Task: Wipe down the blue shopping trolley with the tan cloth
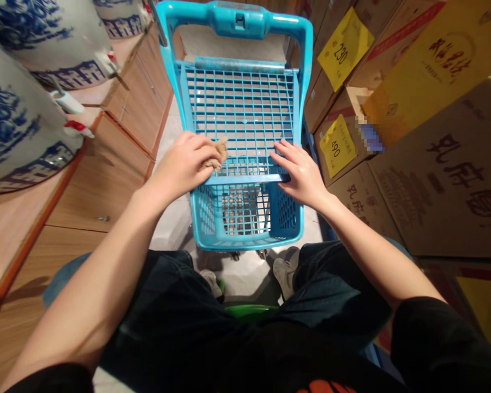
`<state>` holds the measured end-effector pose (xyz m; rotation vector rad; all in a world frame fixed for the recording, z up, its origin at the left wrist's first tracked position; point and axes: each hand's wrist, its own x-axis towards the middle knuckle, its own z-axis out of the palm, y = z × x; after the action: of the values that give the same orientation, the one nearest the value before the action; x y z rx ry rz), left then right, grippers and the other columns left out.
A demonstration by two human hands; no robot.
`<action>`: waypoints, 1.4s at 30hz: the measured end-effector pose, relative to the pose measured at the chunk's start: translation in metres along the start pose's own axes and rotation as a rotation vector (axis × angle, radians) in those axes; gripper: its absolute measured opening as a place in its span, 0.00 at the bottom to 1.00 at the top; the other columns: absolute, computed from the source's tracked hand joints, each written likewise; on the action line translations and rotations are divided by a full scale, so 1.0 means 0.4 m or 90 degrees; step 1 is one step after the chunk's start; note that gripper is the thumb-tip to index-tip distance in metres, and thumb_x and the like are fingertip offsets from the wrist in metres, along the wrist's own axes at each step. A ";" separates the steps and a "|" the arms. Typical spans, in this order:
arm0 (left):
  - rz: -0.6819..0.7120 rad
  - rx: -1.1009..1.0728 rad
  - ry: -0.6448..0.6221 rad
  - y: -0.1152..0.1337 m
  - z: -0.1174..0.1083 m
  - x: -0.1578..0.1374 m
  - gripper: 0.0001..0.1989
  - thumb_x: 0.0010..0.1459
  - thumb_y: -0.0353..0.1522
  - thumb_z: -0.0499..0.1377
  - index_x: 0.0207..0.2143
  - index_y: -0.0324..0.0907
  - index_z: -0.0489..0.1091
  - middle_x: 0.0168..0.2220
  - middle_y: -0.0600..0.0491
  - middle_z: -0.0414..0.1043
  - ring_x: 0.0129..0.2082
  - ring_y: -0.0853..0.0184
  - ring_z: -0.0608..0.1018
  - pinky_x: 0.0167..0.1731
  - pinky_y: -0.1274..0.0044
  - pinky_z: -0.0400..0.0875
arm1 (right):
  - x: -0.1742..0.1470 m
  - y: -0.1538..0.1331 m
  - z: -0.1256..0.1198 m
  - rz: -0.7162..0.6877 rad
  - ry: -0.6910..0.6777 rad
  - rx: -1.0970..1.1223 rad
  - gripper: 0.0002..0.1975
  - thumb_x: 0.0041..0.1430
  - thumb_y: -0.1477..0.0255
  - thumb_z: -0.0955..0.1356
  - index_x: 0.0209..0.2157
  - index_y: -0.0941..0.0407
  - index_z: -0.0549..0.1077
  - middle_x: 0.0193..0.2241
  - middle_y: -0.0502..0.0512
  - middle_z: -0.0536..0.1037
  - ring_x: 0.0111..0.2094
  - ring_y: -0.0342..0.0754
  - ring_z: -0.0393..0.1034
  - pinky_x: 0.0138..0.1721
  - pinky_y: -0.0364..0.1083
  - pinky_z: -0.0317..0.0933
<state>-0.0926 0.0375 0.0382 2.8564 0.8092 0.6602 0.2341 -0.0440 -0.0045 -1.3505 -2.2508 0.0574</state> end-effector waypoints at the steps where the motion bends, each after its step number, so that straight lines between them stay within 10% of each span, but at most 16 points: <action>1: 0.006 -0.006 0.002 0.019 0.010 0.001 0.08 0.66 0.27 0.58 0.41 0.44 0.77 0.47 0.50 0.77 0.50 0.58 0.73 0.55 0.58 0.73 | 0.000 0.000 0.000 -0.002 0.000 -0.002 0.43 0.57 0.77 0.73 0.72 0.44 0.64 0.74 0.56 0.65 0.76 0.65 0.54 0.74 0.77 0.50; 6: 0.103 -0.074 -0.072 0.119 0.063 0.021 0.08 0.67 0.26 0.59 0.43 0.45 0.77 0.50 0.49 0.78 0.52 0.56 0.73 0.56 0.58 0.73 | -0.003 0.008 -0.002 -0.012 -0.007 -0.020 0.43 0.57 0.77 0.74 0.72 0.45 0.64 0.74 0.58 0.64 0.76 0.65 0.54 0.74 0.75 0.51; 14: -0.042 0.002 0.036 -0.015 0.009 0.003 0.09 0.66 0.27 0.59 0.43 0.48 0.77 0.48 0.50 0.76 0.51 0.56 0.74 0.56 0.59 0.73 | -0.004 0.009 -0.001 -0.034 0.005 -0.033 0.43 0.56 0.79 0.73 0.72 0.47 0.64 0.74 0.60 0.65 0.76 0.65 0.55 0.73 0.75 0.53; 21: 0.066 -0.056 -0.063 0.109 0.062 0.025 0.09 0.67 0.26 0.57 0.41 0.46 0.78 0.48 0.49 0.78 0.51 0.56 0.74 0.55 0.59 0.72 | -0.005 0.012 -0.003 -0.033 0.001 -0.043 0.43 0.56 0.79 0.73 0.72 0.47 0.64 0.74 0.60 0.65 0.76 0.65 0.56 0.73 0.74 0.54; 28: -0.021 0.106 0.010 -0.019 -0.025 -0.003 0.08 0.68 0.28 0.57 0.38 0.44 0.76 0.47 0.47 0.75 0.47 0.57 0.73 0.51 0.61 0.74 | -0.004 0.011 -0.005 -0.028 -0.006 -0.036 0.45 0.56 0.79 0.73 0.73 0.46 0.62 0.74 0.59 0.64 0.76 0.66 0.54 0.73 0.76 0.52; 35: 0.054 -0.067 -0.078 0.084 0.020 -0.002 0.09 0.64 0.27 0.56 0.36 0.45 0.77 0.43 0.50 0.77 0.48 0.58 0.75 0.53 0.63 0.73 | -0.002 0.008 -0.006 -0.024 -0.005 -0.038 0.43 0.56 0.79 0.73 0.72 0.47 0.64 0.74 0.59 0.64 0.76 0.65 0.55 0.73 0.75 0.53; 42: -0.032 0.031 -0.007 -0.011 -0.050 -0.031 0.09 0.64 0.29 0.55 0.33 0.42 0.74 0.42 0.48 0.75 0.44 0.60 0.74 0.50 0.64 0.73 | -0.003 0.007 -0.006 -0.023 0.000 -0.020 0.45 0.54 0.80 0.73 0.72 0.46 0.64 0.74 0.58 0.64 0.76 0.65 0.55 0.73 0.76 0.51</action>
<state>-0.1130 0.0343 0.0507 2.8700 0.9045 0.6255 0.2381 -0.0442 -0.0037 -1.3255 -2.2837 0.0091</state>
